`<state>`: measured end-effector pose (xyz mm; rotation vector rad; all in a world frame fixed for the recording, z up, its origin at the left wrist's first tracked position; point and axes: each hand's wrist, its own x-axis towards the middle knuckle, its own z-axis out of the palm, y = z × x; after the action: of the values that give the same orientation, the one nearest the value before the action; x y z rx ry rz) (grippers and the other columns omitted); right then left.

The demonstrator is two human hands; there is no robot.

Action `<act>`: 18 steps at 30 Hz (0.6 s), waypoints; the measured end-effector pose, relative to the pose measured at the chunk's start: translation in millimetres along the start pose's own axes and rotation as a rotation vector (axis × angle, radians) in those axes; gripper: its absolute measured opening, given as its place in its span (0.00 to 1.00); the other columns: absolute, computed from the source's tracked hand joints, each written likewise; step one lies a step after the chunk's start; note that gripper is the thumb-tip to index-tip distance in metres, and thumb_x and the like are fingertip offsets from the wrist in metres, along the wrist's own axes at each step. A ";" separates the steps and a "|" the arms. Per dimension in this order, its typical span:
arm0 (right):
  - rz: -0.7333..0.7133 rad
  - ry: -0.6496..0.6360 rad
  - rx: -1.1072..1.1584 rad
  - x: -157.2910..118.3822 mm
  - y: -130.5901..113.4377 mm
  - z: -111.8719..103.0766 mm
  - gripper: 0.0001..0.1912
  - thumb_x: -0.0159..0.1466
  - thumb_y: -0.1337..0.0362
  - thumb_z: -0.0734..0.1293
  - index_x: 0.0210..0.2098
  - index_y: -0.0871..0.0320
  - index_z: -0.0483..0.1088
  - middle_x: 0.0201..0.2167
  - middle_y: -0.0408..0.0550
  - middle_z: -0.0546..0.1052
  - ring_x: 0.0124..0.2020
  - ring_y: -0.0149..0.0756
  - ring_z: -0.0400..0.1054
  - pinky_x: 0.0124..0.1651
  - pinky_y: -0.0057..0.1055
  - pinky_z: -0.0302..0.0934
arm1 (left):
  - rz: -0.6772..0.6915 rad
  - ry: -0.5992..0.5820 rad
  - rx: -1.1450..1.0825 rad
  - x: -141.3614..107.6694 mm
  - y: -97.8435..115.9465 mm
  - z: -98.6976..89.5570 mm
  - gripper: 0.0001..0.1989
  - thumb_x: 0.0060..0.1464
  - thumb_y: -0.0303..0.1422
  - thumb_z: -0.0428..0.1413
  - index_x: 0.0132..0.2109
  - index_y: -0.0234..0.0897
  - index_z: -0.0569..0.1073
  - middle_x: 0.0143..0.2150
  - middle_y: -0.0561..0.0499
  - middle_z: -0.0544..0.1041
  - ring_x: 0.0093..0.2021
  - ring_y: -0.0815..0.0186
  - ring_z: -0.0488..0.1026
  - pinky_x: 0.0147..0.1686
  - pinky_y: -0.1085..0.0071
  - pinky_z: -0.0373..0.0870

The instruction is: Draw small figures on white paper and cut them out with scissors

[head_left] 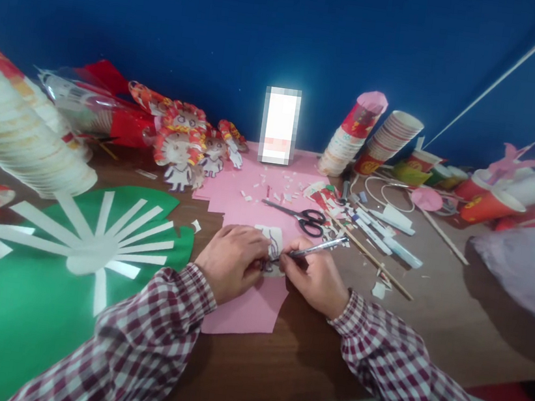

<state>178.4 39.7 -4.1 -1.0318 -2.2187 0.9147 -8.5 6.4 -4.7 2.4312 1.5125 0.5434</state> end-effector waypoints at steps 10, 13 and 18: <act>0.003 -0.016 0.019 0.6 -0.8 -0.5 0.04 0.62 0.66 0.60 0.32 0.59 0.64 0.22 0.41 0.68 0.23 0.29 0.62 0.27 0.25 0.55 | 0.000 0.001 -0.001 -0.1 0.5 -1.4 0.12 0.45 0.26 0.50 0.40 0.41 0.69 0.44 0.51 0.74 0.49 0.60 0.66 0.51 0.59 0.59; 0.009 -0.023 0.016 0.6 -1.2 -0.9 0.04 0.62 0.66 0.60 0.31 0.58 0.64 0.23 0.42 0.69 0.23 0.30 0.63 0.27 0.26 0.56 | 0.001 0.002 -0.002 0.2 1.0 -1.4 0.12 0.45 0.26 0.50 0.39 0.41 0.69 0.44 0.51 0.74 0.49 0.60 0.66 0.51 0.58 0.59; 0.013 -0.029 0.010 0.9 -1.0 -0.7 0.04 0.62 0.66 0.60 0.31 0.58 0.64 0.23 0.42 0.69 0.23 0.30 0.63 0.27 0.25 0.56 | 0.001 0.009 0.001 0.3 1.1 -0.3 0.13 0.45 0.26 0.50 0.40 0.41 0.69 0.44 0.51 0.74 0.50 0.60 0.66 0.51 0.59 0.59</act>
<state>178.0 40.2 -2.8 -1.0354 -2.2315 0.9516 -7.6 6.3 -3.9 2.4336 1.5156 0.5551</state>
